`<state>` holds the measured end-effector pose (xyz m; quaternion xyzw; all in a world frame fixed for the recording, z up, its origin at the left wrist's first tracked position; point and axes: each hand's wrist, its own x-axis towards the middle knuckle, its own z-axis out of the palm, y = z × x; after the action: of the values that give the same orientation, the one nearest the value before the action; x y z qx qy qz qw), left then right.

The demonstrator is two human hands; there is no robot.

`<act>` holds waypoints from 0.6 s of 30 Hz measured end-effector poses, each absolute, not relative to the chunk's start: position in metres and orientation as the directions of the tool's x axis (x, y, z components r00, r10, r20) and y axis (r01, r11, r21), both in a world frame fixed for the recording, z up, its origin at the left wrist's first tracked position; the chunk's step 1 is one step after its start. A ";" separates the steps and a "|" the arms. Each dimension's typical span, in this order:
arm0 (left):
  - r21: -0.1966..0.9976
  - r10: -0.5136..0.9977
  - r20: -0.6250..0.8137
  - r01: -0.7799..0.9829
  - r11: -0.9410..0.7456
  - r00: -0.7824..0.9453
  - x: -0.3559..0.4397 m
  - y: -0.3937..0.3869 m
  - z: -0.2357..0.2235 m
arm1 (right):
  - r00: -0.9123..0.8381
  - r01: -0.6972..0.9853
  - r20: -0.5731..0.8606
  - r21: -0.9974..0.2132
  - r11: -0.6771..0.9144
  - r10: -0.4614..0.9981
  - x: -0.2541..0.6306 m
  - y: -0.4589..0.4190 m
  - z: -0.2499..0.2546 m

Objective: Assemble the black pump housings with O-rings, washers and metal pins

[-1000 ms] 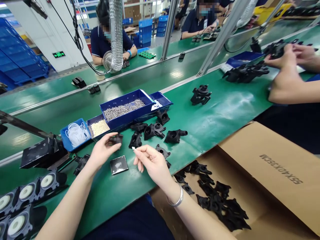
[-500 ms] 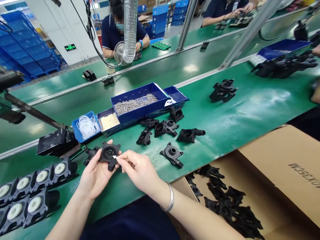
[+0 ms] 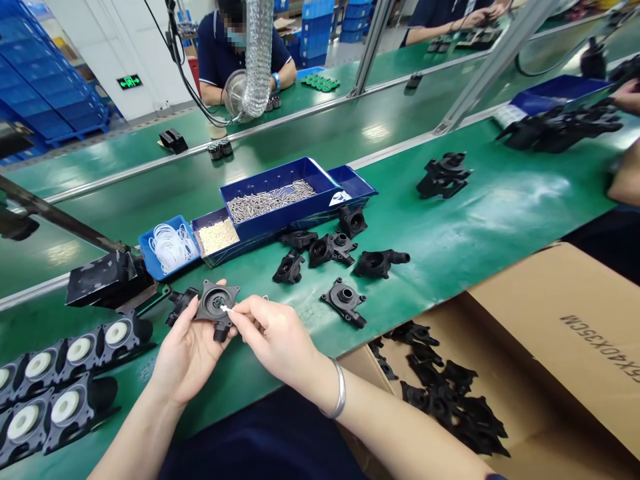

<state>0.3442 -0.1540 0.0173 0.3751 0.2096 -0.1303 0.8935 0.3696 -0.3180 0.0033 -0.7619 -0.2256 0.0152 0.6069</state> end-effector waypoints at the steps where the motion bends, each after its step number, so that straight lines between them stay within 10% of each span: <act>1: 0.603 -0.074 -0.485 0.395 0.693 0.871 0.344 -0.154 0.018 | 0.898 0.324 0.248 -0.931 -0.166 0.363 0.369 -0.318 0.004; 18: 0.924 0.099 -0.276 0.236 0.300 0.956 0.333 -0.155 0.008 | 0.859 0.400 0.246 -0.869 -0.290 0.449 0.375 -0.318 0.004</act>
<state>0.3327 -0.1549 0.0081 0.5898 0.1419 -0.0433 0.7938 0.3752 -0.3184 0.0041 -0.8028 -0.2646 0.0229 0.5339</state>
